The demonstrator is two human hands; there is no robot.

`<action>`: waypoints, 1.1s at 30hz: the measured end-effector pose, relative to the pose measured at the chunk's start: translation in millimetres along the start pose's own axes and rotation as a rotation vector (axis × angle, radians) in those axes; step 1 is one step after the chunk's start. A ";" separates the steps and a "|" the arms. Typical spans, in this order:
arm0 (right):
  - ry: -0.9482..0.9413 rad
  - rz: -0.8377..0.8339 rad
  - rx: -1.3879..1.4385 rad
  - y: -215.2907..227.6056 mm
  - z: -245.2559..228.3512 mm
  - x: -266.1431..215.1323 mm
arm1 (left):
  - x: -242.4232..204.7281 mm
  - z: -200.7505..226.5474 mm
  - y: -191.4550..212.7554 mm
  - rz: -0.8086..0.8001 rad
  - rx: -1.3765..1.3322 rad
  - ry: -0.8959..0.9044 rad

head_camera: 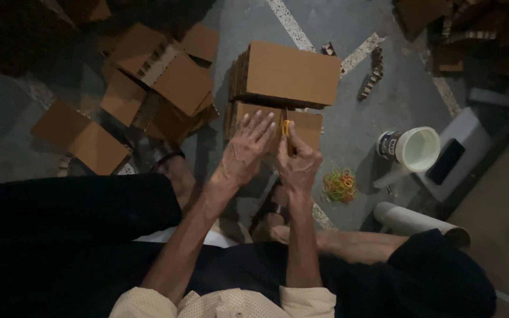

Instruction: The person sits on the floor and uses a yellow utility knife to cut a stack of corrugated cardboard sheets into smaller pieces. They repeatedly slice along the edges, separate the cut sections, and set them aside on the floor.

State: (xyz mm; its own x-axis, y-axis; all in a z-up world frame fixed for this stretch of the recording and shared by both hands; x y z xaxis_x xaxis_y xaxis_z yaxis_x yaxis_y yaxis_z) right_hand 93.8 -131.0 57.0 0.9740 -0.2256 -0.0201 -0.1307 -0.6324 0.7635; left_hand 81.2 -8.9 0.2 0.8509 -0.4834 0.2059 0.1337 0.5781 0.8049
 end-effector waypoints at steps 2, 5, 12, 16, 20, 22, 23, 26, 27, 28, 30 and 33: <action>0.023 -0.003 0.013 0.3 -2.7 -0.2 | 0.1 0.5 0.3 0.000 0.001 0.010; 0.000 -0.019 0.021 -2.7 0.8 -1.5 | -0.8 1.0 -2.0 -0.021 -0.001 0.023; 0.077 0.050 0.002 -3.4 -3.0 -1.5 | 1.4 1.3 -1.0 -0.024 0.020 0.009; -0.052 -0.025 -0.024 -9.0 10.5 1.0 | 0.3 1.6 -4.6 -0.068 0.016 0.018; 0.051 -0.008 0.036 -2.9 1.6 3.0 | 1.0 1.0 -2.3 -0.041 0.006 0.015; 0.066 0.000 0.050 -1.0 -0.8 2.5 | 0.0 0.9 -1.5 -0.031 0.007 0.016; 0.046 -0.006 0.031 -1.9 0.3 2.3 | -0.4 1.4 -0.9 -0.024 0.023 0.013; 0.015 -0.025 -0.001 -4.3 1.3 3.9 | 1.4 1.7 -0.9 -0.029 0.051 0.005; 0.024 -0.037 0.006 -4.8 0.1 4.7 | 1.8 1.5 -1.8 -0.050 0.047 0.007; 0.034 -0.048 0.014 -5.1 -1.3 6.1 | 2.6 1.4 -2.2 -0.071 0.043 0.008; 0.040 -0.072 -0.005 -6.2 -2.8 11.1 | 3.6 1.9 1.5 -0.086 0.081 0.009; -0.012 -0.121 0.035 -8.6 -0.4 18.6 | 2.7 2.9 4.6 -0.122 0.037 0.015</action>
State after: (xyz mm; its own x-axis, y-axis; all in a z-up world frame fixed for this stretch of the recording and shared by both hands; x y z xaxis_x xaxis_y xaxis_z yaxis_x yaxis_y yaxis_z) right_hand 113.1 -129.5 50.3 0.9808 -0.1550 -0.1187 -0.0191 -0.6812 0.7318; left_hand 82.7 -9.4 6.0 0.8369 -0.5387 0.0973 0.2181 0.4913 0.8433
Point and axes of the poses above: each hand's wrist, its own x-axis towards the middle knuckle, its own y-axis out of the back of the hand, z = x × y, the point moved 9 cm from there along x, towards the middle knuckle, and after that the axes turned 9 degrees about -y, right-handed, at the moved point
